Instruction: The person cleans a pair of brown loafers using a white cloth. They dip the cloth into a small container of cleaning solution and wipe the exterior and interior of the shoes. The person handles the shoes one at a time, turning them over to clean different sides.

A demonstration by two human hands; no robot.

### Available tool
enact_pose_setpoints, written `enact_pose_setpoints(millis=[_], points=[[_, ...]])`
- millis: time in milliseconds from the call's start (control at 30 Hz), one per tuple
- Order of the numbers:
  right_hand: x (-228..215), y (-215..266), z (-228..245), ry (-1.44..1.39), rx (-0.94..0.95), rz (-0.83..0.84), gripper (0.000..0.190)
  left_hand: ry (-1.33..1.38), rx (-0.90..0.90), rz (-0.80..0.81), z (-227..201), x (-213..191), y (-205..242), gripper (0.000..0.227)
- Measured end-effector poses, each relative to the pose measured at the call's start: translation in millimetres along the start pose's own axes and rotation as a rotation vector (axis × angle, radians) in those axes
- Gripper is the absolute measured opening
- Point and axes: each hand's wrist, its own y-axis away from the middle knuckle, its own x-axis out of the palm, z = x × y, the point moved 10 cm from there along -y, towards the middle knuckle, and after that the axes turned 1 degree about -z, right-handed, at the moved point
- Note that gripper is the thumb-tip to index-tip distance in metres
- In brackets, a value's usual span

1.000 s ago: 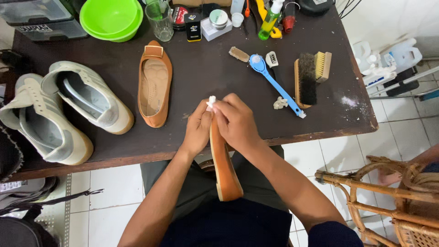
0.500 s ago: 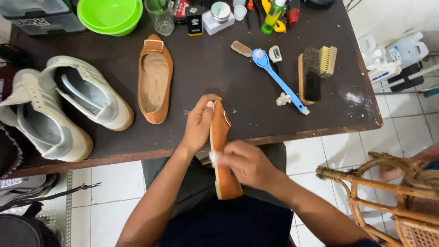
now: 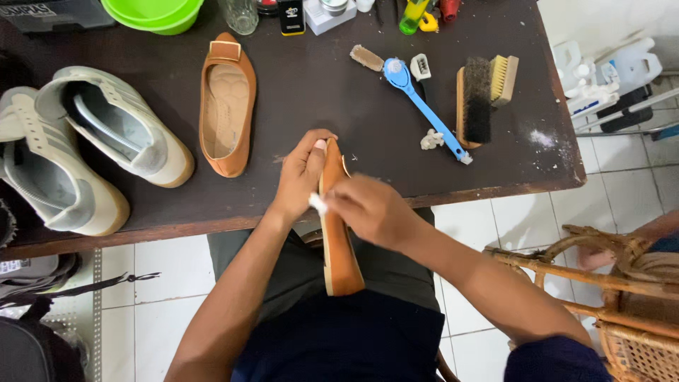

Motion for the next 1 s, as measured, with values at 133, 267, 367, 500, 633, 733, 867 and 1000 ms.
enact_pose_setpoints(millis=[133, 267, 367, 500, 633, 733, 867, 1000], points=[[10, 15, 14, -0.085, 0.168, 0.061, 0.010, 0.066, 0.029, 0.003, -10, -2, 1, 0.029], [24, 47, 17, -0.373, 0.274, 0.163, 0.012, 0.089, 0.033, 0.013, -13, -2, 2, 0.029], [5, 10, -3, -0.200, 0.199, 0.076, 0.010, 0.078, 0.042, 0.018, 0, 0, 1, 0.030], [4, 1, 8, -0.059, -0.024, 0.011, 0.011, 0.108, 0.050, 0.043, -7, -4, -3, 0.030], [14, 55, 44, -0.197, -0.040, 0.056, 0.012, 0.138, 0.024, 0.034, 3, -3, -3, 0.031], [25, 57, 32, -0.196, -0.024, 0.129, 0.007, 0.123, 0.035, 0.039, 4, -1, 0, 0.030], [10, 16, 4, -0.024, 0.028, -0.043, 0.012, 0.097, 0.059, 0.028, 3, -3, -4, 0.030], [10, 22, 42, -0.096, 0.046, 0.067, 0.021, 0.094, 0.103, 0.010, -9, -14, -4, 0.029]])
